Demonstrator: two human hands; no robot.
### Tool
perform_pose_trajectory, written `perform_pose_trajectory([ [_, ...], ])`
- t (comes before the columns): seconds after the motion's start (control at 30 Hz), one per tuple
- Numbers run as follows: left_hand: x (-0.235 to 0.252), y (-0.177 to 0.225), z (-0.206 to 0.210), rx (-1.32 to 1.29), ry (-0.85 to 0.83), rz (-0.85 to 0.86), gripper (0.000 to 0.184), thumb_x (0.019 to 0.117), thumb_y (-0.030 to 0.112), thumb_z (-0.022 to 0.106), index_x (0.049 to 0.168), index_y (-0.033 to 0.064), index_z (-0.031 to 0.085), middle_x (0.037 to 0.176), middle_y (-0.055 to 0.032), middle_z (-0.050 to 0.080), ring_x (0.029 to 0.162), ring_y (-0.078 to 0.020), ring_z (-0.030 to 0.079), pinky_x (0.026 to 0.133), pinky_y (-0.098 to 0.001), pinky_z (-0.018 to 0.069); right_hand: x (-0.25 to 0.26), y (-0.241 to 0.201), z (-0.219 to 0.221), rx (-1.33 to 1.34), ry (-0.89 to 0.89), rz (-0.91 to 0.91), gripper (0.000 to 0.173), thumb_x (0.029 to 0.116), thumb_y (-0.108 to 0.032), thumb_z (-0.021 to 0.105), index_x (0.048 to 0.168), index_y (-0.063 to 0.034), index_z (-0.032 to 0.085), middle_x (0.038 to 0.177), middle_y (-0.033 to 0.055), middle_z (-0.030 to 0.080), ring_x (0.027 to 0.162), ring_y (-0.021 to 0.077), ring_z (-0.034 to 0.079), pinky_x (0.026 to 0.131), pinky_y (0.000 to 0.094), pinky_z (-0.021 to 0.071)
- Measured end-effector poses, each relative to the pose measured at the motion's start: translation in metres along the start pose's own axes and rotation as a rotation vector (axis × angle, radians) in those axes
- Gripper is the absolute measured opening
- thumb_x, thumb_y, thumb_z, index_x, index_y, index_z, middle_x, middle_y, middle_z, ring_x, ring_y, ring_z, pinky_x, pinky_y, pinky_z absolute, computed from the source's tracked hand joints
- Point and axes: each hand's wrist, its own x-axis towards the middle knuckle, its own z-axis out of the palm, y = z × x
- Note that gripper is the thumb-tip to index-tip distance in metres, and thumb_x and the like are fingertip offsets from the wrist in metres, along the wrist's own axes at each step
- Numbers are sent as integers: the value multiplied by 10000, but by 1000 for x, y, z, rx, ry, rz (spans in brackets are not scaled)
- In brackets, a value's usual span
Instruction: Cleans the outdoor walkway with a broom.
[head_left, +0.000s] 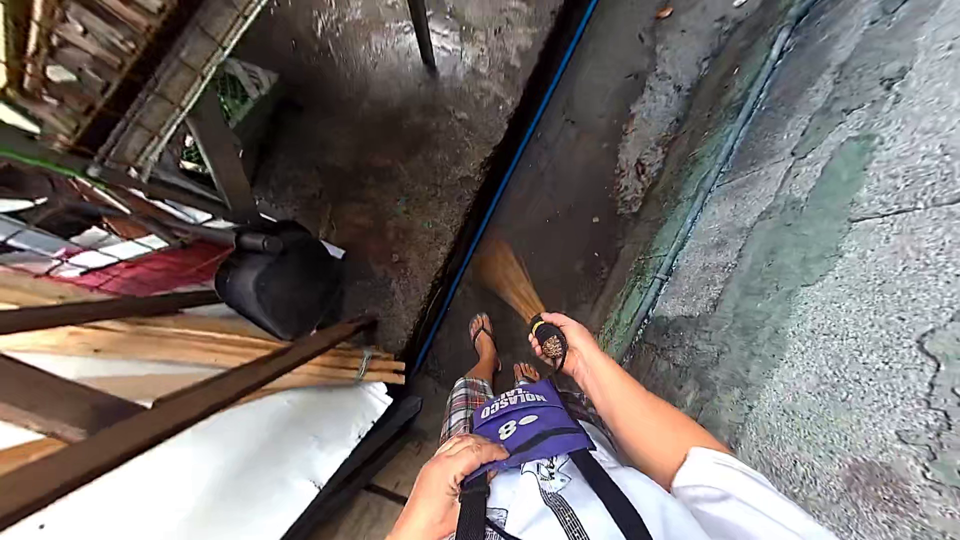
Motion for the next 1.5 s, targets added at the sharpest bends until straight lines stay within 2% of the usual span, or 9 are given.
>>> perform_pose_trajectory([
  [0.1, 10, -5, -37, 8, 3, -29, 170, 978, 174, 647, 1078, 164, 785, 1130, 16, 759, 1177, -120, 664, 1092, -344, 502, 31, -52, -2, -90, 122, 42, 324, 995, -275, 617, 1208, -35, 570, 864, 144, 644, 632, 206, 649, 550, 306, 568],
  [0.23, 11, -12, -79, -59, 27, -112, 148, 946, 140, 706, 1070, 112, 781, 1114, -17, 758, 1158, -139, 665, 1070, -353, 510, 68, -110, -27, -112, 298, -315, 365, 1014, -252, 601, 1315, -54, 546, 897, 161, 639, 624, 225, 631, 556, 345, 567],
  [0.4, 29, 0, -102, -123, -20, -190, 143, 947, 118, 709, 1068, 115, 783, 1083, -13, 760, 1104, -137, 681, 1033, -345, 531, 55, -58, -12, -141, 124, -444, 655, 1062, -217, 532, 1627, -244, 202, 1023, 183, 617, 678, 269, 650, 586, 428, 591],
  [0.57, 72, 16, -108, -120, -60, -179, 144, 950, 118, 698, 1066, 128, 783, 1075, -2, 760, 1090, -132, 684, 1024, -347, 538, -6, -13, 24, 68, -54, 24, 304, 1071, -286, 477, 1292, -82, 523, 804, 147, 653, 604, 221, 645, 520, 328, 550],
  [0.7, 111, 26, -108, -82, -40, -174, 139, 942, 131, 702, 1052, 123, 786, 1076, 1, 760, 1094, -128, 681, 1027, -333, 531, 27, -80, 36, -150, 0, 304, 307, 1022, -310, 563, 1201, -60, 552, 846, 116, 630, 620, 174, 625, 537, 271, 535],
  [0.97, 189, 40, -83, -97, -56, -332, 157, 971, 138, 664, 1076, 125, 780, 1088, -9, 758, 1104, -143, 678, 1034, -361, 530, 123, -347, 11, -163, 168, -291, 398, 993, -352, 590, 1314, -115, 583, 932, 101, 679, 687, 177, 652, 589, 304, 556],
  [1.13, 255, 60, -64, -174, -83, -358, 166, 985, 128, 647, 1082, 121, 782, 1090, -20, 761, 1098, -149, 683, 1023, -365, 536, 102, -319, -12, -145, 11, -471, 604, 1060, -351, 482, 1612, -339, 239, 992, 95, 639, 679, 204, 621, 575, 384, 557],
  [1.37, 336, 98, -60, -91, -127, -258, 162, 980, 137, 649, 1057, 123, 790, 1065, -12, 767, 1076, -137, 686, 1030, -359, 521, 47, -298, -32, 115, 13, 275, 321, 1048, -336, 503, 1144, -41, 585, 795, 124, 656, 582, 182, 637, 491, 278, 529],
  [1.5, 359, 101, -60, -43, -153, -243, 175, 984, 147, 633, 1051, 130, 795, 1074, -7, 770, 1083, -137, 689, 1046, -354, 515, 67, -380, -76, 55, 166, 56, 314, 1024, -317, 563, 1226, -76, 573, 905, 88, 654, 678, 146, 639, 580, 251, 538],
])
